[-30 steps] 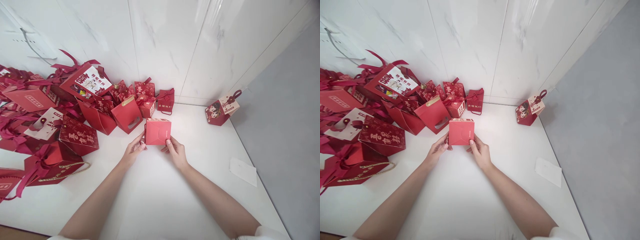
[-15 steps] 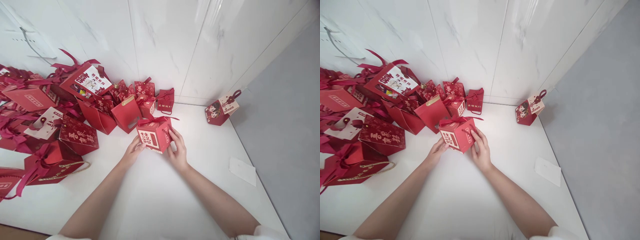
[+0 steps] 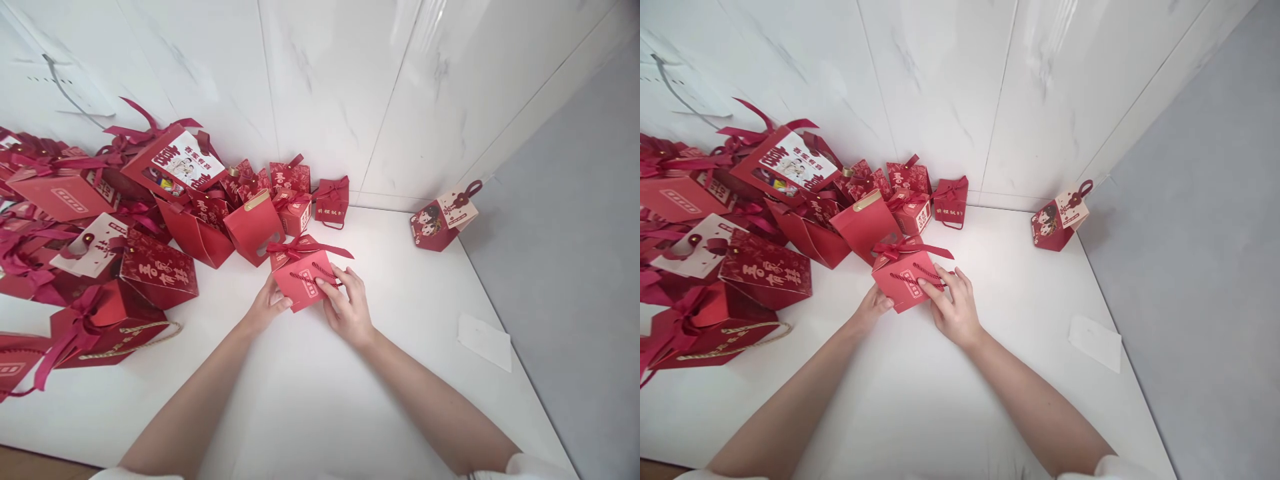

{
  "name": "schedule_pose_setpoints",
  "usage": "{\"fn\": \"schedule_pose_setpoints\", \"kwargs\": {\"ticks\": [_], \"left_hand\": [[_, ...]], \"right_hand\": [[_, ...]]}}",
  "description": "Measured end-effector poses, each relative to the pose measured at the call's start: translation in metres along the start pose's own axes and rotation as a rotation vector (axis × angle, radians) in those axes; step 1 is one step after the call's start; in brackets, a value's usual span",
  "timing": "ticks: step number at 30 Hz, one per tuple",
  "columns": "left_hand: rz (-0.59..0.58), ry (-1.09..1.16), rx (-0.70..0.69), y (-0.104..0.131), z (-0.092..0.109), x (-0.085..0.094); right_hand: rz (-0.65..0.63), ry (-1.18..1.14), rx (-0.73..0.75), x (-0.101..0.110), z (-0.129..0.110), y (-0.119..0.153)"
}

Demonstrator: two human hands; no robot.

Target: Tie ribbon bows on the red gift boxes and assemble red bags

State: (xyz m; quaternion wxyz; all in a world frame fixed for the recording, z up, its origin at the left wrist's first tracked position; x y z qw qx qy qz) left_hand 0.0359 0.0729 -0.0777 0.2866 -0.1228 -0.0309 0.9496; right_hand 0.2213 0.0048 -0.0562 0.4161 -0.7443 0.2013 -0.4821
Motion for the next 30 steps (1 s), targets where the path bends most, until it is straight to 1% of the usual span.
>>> {"fn": "schedule_pose_setpoints", "kwargs": {"ticks": [3,5,7,9,11,13,15,17,18,19,20,22,23,24,26,28,29,30], "left_hand": [[0.062,-0.062,-0.037,0.000,0.001,0.005],[0.092,-0.141,-0.083,-0.001,0.005,0.006],[0.097,-0.202,-0.133,-0.002,0.010,0.008],[0.087,-0.224,-0.161,-0.002,0.014,0.011],[0.065,-0.211,-0.148,-0.002,0.016,0.014],[0.026,-0.170,-0.108,0.000,0.019,0.016],[-0.054,-0.102,-0.033,0.001,0.020,0.015],[-0.146,-0.038,0.066,0.002,0.019,0.011],[-0.167,-0.020,0.117,0.002,0.018,0.010],[-0.153,-0.018,0.154,0.001,0.016,0.010],[-0.100,-0.032,0.169,0.000,0.015,0.012],[0.058,-0.062,0.139,-0.003,0.014,0.020],[0.111,-0.068,0.104,-0.004,0.015,0.023],[0.124,-0.068,0.063,-0.005,0.017,0.025],[0.051,-0.061,-0.008,-0.004,0.024,0.021],[-0.037,-0.082,-0.032,-0.001,0.031,0.011],[-0.046,-0.099,-0.020,0.001,0.033,0.007],[-0.030,-0.109,0.005,0.002,0.034,0.003]], "right_hand": [[-0.025,-0.065,-0.017,-0.001,0.004,0.001],[-0.042,-0.139,-0.061,-0.002,0.007,0.001],[-0.041,-0.221,-0.131,-0.001,0.010,0.002],[0.007,-0.278,-0.237,0.001,0.014,0.004],[0.098,-0.329,-0.373,0.003,0.019,0.006],[0.181,-0.393,-0.503,0.003,0.026,0.010],[0.203,-0.471,-0.635,-0.002,0.035,0.014],[0.146,-0.566,-0.756,-0.008,0.043,0.015],[0.098,-0.626,-0.803,-0.012,0.046,0.015],[0.044,-0.697,-0.834,-0.015,0.047,0.014],[-0.007,-0.771,-0.851,-0.017,0.047,0.012],[-0.088,-0.897,-0.866,-0.019,0.044,0.009],[-0.112,-0.934,-0.877,-0.019,0.043,0.007],[-0.130,-0.952,-0.899,-0.018,0.042,0.007],[-0.165,-0.954,-0.971,-0.018,0.043,0.008],[-0.235,-0.968,-1.024,-0.020,0.043,0.010],[-0.289,-0.989,-1.025,-0.021,0.042,0.011],[-0.343,-1.014,-1.009,-0.023,0.040,0.012]]}}
Point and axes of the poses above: each hand's wrist, its own y-axis away from the middle knuckle, its own x-axis out of the back of the hand, z = x × y, the point moved 4 cm from there along -y, towards the middle knuckle, and after that the axes turned 11 degrees about y, right-handed, at the moved point
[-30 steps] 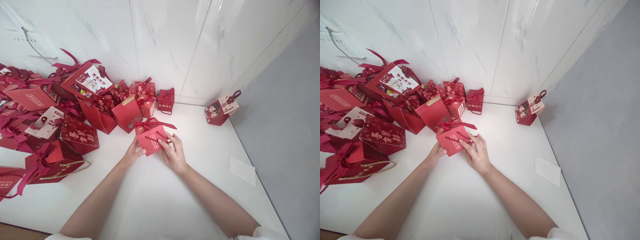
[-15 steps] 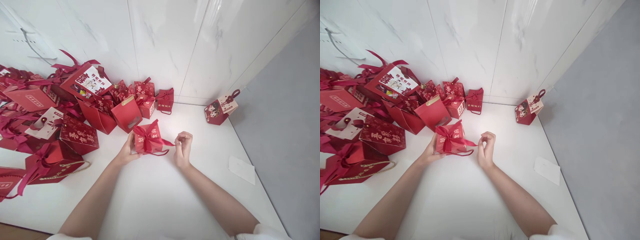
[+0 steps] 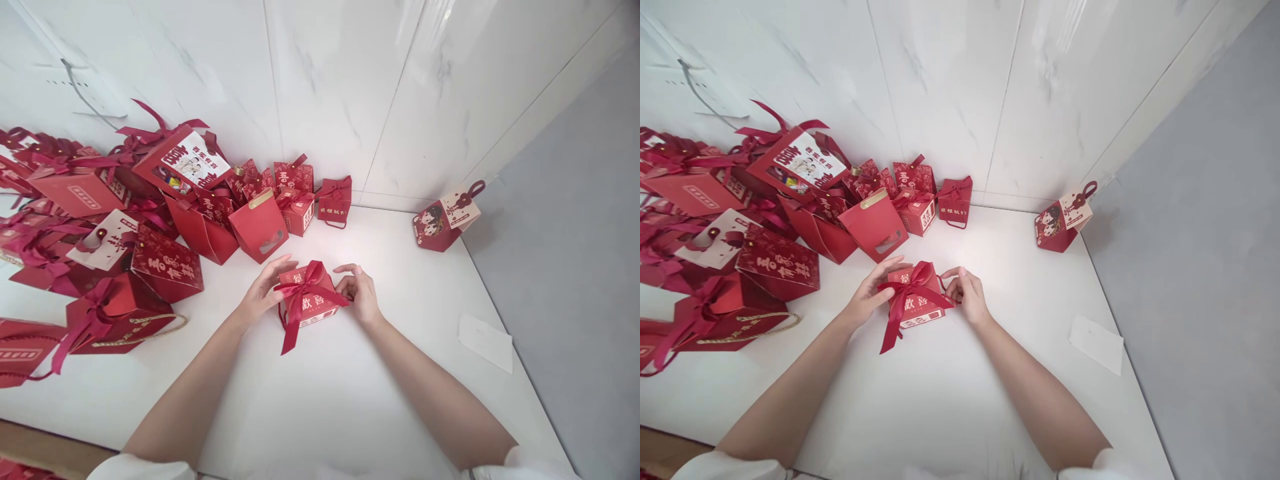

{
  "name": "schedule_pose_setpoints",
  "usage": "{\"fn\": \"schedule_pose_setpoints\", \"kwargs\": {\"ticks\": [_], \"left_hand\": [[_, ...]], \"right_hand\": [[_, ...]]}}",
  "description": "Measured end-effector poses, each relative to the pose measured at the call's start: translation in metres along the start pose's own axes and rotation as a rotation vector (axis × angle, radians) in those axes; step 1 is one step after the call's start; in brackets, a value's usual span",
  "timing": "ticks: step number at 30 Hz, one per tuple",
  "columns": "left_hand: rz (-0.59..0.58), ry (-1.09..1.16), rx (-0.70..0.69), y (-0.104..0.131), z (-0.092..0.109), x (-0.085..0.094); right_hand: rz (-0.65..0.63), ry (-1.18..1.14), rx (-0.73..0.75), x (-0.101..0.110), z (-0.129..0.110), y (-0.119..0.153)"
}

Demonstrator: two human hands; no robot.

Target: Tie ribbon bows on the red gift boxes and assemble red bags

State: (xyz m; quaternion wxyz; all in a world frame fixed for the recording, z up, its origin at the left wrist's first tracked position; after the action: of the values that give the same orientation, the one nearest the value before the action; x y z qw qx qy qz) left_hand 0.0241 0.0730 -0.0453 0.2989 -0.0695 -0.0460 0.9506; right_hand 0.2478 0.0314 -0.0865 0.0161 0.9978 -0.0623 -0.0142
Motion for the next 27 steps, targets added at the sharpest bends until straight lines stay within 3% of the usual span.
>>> {"fn": "schedule_pose_setpoints", "kwargs": {"ticks": [4,8,11,13,15,17,20,23,27], "left_hand": [[0.141,0.025,0.130,-0.003,-0.001,-0.006],[0.231,-0.081,0.140,-0.012,0.012,0.001],[0.408,-0.527,0.019,-0.008,0.051,-0.006],[0.522,-0.914,0.013,0.001,0.079,-0.025],[0.561,-1.135,0.074,0.008,0.094,-0.051],[0.552,-1.205,0.118,0.007,0.096,-0.076],[0.499,-1.195,0.157,-0.010,0.079,-0.099],[0.406,-1.167,0.256,-0.030,0.060,-0.102],[0.124,-1.228,0.389,-0.028,0.057,-0.099]], "right_hand": [[-0.125,-0.009,0.013,-0.005,0.003,-0.001],[-0.047,-0.094,0.044,-0.001,0.006,-0.006],[0.055,-0.159,0.065,0.006,0.009,-0.011],[0.092,-0.177,0.070,0.009,0.012,-0.014],[0.100,-0.173,0.071,0.010,0.013,-0.015],[0.092,-0.157,0.073,0.010,0.014,-0.016],[0.067,-0.129,0.074,0.008,0.014,-0.016],[0.056,-0.107,0.074,0.008,0.016,-0.015],[0.060,-0.081,0.088,0.011,0.019,-0.015]]}}
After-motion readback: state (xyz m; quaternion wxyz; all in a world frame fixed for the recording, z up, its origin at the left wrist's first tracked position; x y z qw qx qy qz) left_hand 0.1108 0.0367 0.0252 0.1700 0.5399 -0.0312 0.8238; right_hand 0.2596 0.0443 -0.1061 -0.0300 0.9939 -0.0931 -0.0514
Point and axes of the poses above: each hand's wrist, its own y-axis away from the middle knuckle, its own x-axis out of the back of the hand, z = x × y, the point moved 4 cm from there along -y, towards the middle knuckle, and after that the axes turned 11 degrees about y, right-handed, at the moved point
